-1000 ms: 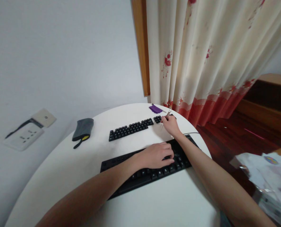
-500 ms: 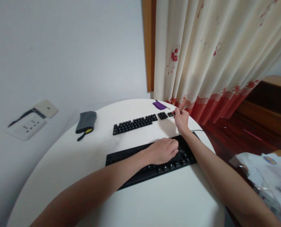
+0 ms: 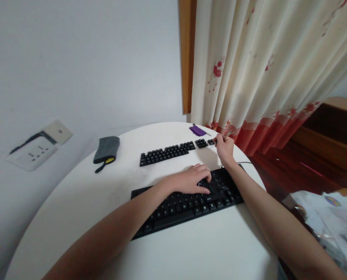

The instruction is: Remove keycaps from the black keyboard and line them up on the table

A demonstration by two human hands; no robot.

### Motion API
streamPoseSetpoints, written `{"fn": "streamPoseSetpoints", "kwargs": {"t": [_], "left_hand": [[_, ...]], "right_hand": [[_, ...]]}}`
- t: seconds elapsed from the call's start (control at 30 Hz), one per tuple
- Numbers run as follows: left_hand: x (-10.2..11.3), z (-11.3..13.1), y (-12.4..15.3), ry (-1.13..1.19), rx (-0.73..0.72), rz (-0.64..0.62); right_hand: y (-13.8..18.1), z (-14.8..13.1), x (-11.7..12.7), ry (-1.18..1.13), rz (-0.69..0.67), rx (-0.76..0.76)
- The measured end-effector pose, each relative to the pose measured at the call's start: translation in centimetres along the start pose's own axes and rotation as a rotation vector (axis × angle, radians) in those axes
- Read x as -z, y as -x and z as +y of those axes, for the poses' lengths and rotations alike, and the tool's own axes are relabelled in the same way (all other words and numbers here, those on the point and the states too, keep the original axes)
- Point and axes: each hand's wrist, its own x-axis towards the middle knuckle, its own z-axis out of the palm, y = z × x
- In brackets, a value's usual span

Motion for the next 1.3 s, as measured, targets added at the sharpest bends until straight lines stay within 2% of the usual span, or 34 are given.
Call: {"fn": "streamPoseSetpoints", "kwargs": {"t": [0.23, 0.43, 0.67, 0.77, 0.93, 1.07, 1.2, 1.3], "left_hand": [[0.7, -1.0, 0.1, 0.203, -0.021, 0.071], [-0.2, -2.3, -0.6, 0.399, 0.169, 0.338], [-1.4, -3.5, -1.1, 0.593, 0.207, 0.582], [-1.2, -3.6, -1.2, 0.568, 0.275, 0.567], [-1.0, -3.5, -1.2, 0.317, 0.262, 0.562], [-1.2, -3.2, -1.0, 0.237, 0.320, 0.465], [-1.2, -2.9, -0.8, 0.213, 0.268, 0.421], [-1.1, -3.0, -0.8, 0.254, 0.234, 0.449]], "right_hand": [[0.1, -0.2, 0.1, -0.012, -0.022, 0.050], [0.2, -0.2, 0.0, -0.018, -0.040, 0.047], [0.4, -0.3, 0.0, -0.017, -0.061, 0.061], [0.4, -0.2, 0.0, -0.024, -0.072, 0.061], [0.4, -0.2, -0.1, -0.020, -0.091, 0.060], [0.4, -0.2, -0.1, -0.013, -0.097, 0.073], [0.3, 0.1, -0.2, -0.012, -0.105, 0.086], [0.3, 0.1, -0.2, -0.016, -0.117, 0.083]]}}
